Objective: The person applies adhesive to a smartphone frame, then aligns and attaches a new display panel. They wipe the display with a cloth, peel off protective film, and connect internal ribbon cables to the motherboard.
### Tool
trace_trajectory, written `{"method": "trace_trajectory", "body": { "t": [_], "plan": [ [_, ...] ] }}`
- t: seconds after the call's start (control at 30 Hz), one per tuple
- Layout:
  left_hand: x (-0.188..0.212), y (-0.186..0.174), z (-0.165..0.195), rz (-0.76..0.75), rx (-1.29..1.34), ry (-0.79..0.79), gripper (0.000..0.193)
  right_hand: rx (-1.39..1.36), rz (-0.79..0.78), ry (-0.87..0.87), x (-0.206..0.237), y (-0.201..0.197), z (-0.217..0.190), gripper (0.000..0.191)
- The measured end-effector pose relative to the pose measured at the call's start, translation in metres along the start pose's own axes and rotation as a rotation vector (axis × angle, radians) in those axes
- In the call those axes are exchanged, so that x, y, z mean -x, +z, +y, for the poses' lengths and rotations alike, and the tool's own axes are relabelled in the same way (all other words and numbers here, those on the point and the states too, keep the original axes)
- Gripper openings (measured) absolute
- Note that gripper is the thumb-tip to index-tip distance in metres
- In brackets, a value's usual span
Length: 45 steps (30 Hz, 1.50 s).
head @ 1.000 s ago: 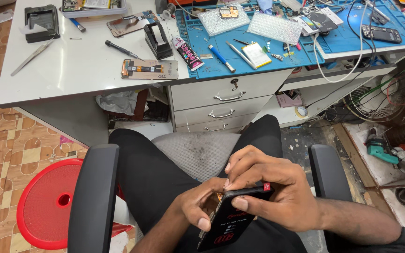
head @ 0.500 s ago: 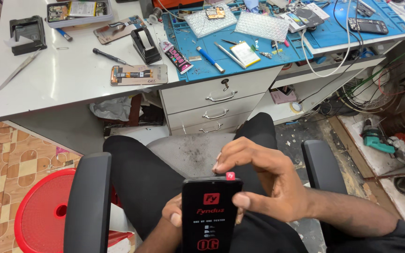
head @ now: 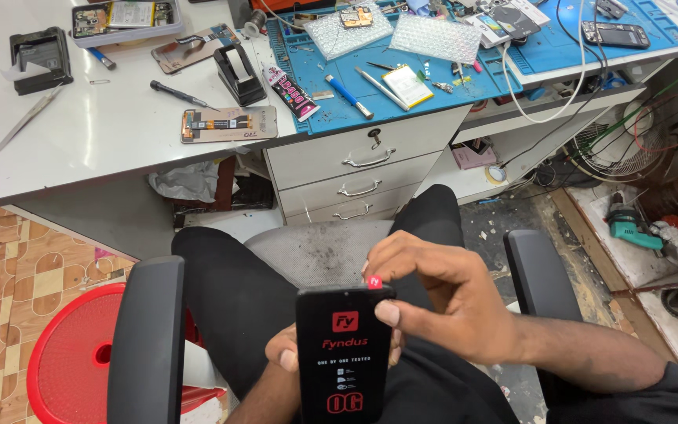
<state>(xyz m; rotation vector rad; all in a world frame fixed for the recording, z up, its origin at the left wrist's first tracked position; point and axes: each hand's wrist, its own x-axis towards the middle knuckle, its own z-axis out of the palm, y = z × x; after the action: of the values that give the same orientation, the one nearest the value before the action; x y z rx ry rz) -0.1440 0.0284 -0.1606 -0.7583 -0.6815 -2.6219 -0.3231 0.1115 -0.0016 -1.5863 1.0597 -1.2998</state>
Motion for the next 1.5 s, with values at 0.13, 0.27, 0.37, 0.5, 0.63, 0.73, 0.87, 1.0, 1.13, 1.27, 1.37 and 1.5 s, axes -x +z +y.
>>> {"method": "trace_trajectory", "body": {
  "t": [0.13, 0.27, 0.37, 0.5, 0.63, 0.73, 0.87, 1.0, 1.13, 1.27, 1.37, 1.5],
  "plan": [
    [-0.022, 0.009, 0.004, -0.050, 0.097, 0.100, 0.101, -0.037, 0.037, -0.084, -0.008, -0.007, 0.002, 0.037],
    [-0.030, 0.023, 0.012, 0.031, 0.176, 0.184, 0.093, 0.244, 0.179, -0.268, -0.012, -0.008, 0.006, 0.030],
    [-0.032, 0.026, 0.015, 0.033, 0.163, 0.189, 0.093, 0.470, 0.189, -0.327, -0.012, -0.009, 0.006, 0.028],
    [-0.031, 0.025, 0.014, 0.033, 0.142, 0.171, 0.092, 0.610, 0.170, -0.460, -0.013, -0.006, 0.005, 0.031],
    [-0.027, 0.026, 0.014, 0.077, 0.161, 0.148, 0.093, 0.779, 0.160, -0.517, -0.014, -0.005, 0.004, 0.034],
    [-0.031, 0.030, 0.011, 0.067, 0.234, 0.240, 0.089, 0.872, 0.163, -0.582, -0.012, -0.006, 0.002, 0.036],
    [-0.038, 0.039, 0.013, 0.200, 0.193, 0.321, 0.091, 0.862, 0.097, -0.636, -0.010, -0.007, 0.000, 0.033],
    [-0.041, 0.050, 0.020, 0.391, 0.163, 0.337, 0.100, 0.848, -0.179, -0.811, -0.010, -0.006, -0.001, 0.056],
    [-0.044, 0.050, 0.022, 0.333, 0.205, 0.337, 0.094, 0.954, -0.205, -0.913, -0.010, 0.000, 0.003, 0.038],
    [-0.044, 0.044, 0.020, 0.299, 0.255, 0.359, 0.089, 0.946, -0.211, -0.860, -0.009, 0.000, 0.005, 0.035],
    [-0.042, 0.042, 0.019, 0.302, 0.253, 0.365, 0.090, 0.933, -0.206, -0.862, -0.008, 0.000, 0.006, 0.034],
    [-0.041, 0.040, 0.018, 0.289, 0.251, 0.375, 0.089, 0.900, -0.218, -0.838, -0.008, 0.000, 0.007, 0.033]
  ]
}}
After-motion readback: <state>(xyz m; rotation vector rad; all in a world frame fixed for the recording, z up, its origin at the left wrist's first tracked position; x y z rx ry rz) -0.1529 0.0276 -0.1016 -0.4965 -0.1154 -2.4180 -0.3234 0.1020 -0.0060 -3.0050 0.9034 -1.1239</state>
